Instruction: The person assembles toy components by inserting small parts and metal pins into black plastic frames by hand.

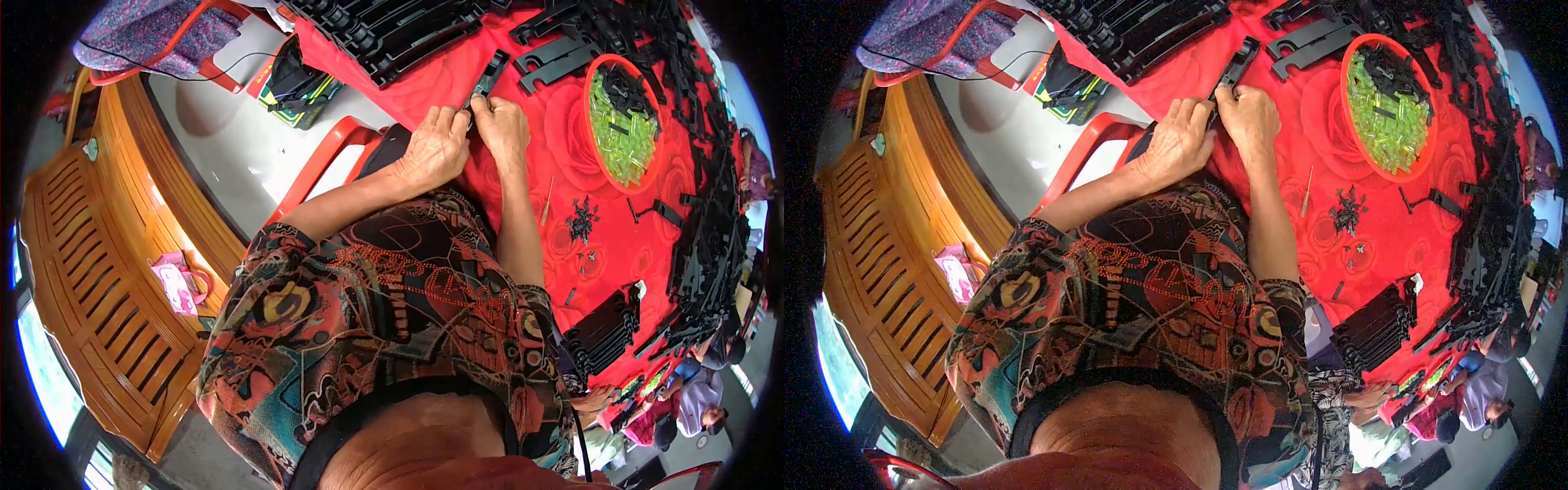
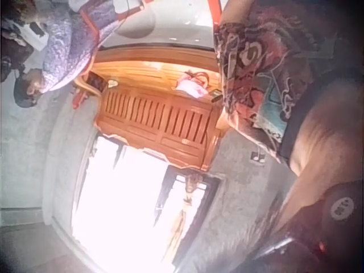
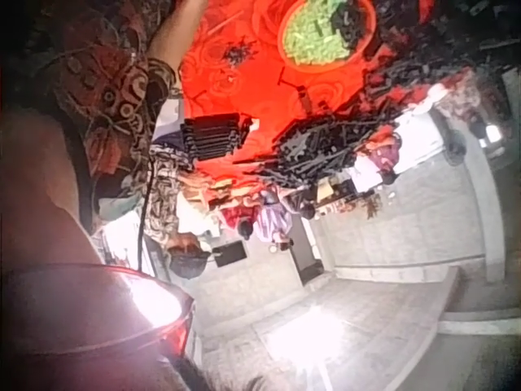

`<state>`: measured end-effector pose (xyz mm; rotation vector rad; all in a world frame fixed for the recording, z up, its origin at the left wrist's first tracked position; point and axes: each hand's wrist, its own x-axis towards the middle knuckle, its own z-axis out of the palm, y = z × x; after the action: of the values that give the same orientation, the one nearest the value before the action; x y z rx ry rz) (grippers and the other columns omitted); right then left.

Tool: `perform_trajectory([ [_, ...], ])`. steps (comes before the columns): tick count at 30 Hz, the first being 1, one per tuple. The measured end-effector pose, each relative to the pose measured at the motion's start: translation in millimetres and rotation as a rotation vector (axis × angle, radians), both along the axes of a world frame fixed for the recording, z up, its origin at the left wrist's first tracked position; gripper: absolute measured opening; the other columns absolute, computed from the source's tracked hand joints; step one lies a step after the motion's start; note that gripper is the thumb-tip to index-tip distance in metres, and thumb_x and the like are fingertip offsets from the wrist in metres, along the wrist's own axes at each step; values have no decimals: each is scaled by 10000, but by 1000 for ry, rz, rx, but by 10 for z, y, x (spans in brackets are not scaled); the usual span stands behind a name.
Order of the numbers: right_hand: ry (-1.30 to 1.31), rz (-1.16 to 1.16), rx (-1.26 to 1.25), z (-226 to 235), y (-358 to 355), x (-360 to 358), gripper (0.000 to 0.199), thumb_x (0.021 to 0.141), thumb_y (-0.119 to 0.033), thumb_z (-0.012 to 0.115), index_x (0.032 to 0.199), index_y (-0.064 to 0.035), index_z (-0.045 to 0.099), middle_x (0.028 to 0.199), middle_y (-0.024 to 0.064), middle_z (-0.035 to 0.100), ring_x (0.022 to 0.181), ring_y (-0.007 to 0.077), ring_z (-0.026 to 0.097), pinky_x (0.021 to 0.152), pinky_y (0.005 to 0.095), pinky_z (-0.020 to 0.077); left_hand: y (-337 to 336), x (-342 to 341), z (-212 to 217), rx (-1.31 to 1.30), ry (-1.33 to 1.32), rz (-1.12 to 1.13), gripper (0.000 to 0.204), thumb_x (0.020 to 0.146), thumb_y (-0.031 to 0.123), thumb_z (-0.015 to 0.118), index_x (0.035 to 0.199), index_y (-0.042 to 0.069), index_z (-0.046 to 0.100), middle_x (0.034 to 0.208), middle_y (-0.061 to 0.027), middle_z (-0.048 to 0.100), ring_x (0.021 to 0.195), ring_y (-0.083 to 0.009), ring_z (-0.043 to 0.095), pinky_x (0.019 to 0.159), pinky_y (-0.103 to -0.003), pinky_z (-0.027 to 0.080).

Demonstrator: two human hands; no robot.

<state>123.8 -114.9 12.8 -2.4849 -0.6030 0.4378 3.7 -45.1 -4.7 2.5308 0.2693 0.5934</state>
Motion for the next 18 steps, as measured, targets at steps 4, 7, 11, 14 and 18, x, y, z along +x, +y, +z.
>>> perform_trajectory([
  [4,32,44,112,44,-52,34,426,796,-419,544,720,-8,628,678,206,612,695,389,603,617,469,444,180,-59,127,55,-86,-49,362,706,0,584,1063,-12,525,973,-190,519,838,-345,501,751,-413,443],
  [7,82,24,190,10,-12,30,394,789,-393,576,722,-8,627,662,197,610,673,378,602,602,454,441,307,-87,80,122,-91,-78,368,694,-12,571,1061,1,550,1005,-185,516,848,-337,497,744,-402,454],
  [11,-84,-9,193,-79,100,-125,412,792,-417,554,725,-20,642,680,200,619,683,396,599,623,478,443,416,-169,52,141,-38,-96,319,698,-1,567,1017,-4,571,1069,-175,516,888,-334,503,755,-395,468],
  [14,-95,-10,151,-55,117,-172,415,801,-386,562,714,16,614,644,201,593,664,340,604,607,416,439,483,-222,28,128,-43,-120,291,690,20,543,979,-8,564,1065,-186,522,879,-324,494,798,-394,441],
  [18,231,-67,617,-149,7,-108,373,851,-300,508,646,-5,608,552,67,569,526,142,512,499,286,388,583,-307,-14,84,13,-109,288,700,19,538,986,3,570,1084,-174,529,916,-321,502,812,-393,445],
])
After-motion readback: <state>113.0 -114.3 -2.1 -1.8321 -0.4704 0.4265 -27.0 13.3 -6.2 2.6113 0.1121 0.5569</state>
